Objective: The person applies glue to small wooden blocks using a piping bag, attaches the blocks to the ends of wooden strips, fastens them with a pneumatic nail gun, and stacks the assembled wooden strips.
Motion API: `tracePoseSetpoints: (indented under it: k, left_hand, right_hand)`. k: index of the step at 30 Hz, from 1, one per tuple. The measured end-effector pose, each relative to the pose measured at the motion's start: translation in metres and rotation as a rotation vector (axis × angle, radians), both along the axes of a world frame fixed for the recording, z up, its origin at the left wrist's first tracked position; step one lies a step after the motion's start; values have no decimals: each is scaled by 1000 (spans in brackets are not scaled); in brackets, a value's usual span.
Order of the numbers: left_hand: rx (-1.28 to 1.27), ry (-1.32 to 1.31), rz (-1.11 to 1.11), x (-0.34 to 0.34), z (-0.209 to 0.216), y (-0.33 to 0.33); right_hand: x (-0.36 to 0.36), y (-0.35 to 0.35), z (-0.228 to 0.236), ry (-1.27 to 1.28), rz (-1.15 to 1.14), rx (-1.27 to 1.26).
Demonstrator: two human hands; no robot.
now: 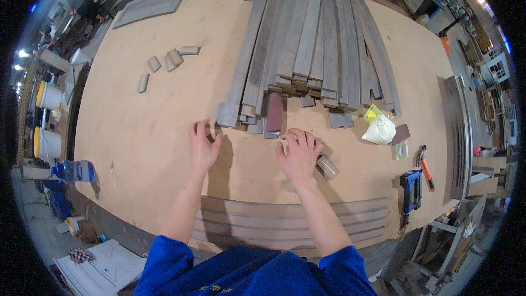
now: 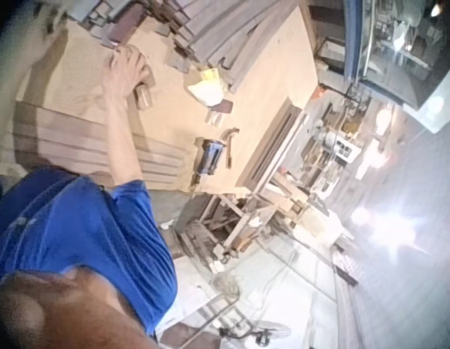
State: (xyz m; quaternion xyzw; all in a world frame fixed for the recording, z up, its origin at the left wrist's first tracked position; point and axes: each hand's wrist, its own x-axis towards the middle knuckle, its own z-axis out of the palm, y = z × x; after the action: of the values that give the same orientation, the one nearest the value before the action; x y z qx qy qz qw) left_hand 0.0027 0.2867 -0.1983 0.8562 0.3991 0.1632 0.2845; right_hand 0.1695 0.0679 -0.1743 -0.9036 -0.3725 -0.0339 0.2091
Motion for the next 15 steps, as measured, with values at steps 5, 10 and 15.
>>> tracePoseSetpoints:
  k: [5, 10, 15]
  left_hand:
    - [146, 119, -150, 33, 18, 18]
    - [14, 44, -133, 7, -4, 25]
    - [-45, -160, -17, -75, -17, 10]
  right_hand:
    - [-39, -11, 10, -22, 146, 137]
    - [-70, -33, 11, 79, 191, 196]
    - [-96, -58, 29, 199, 186, 228]
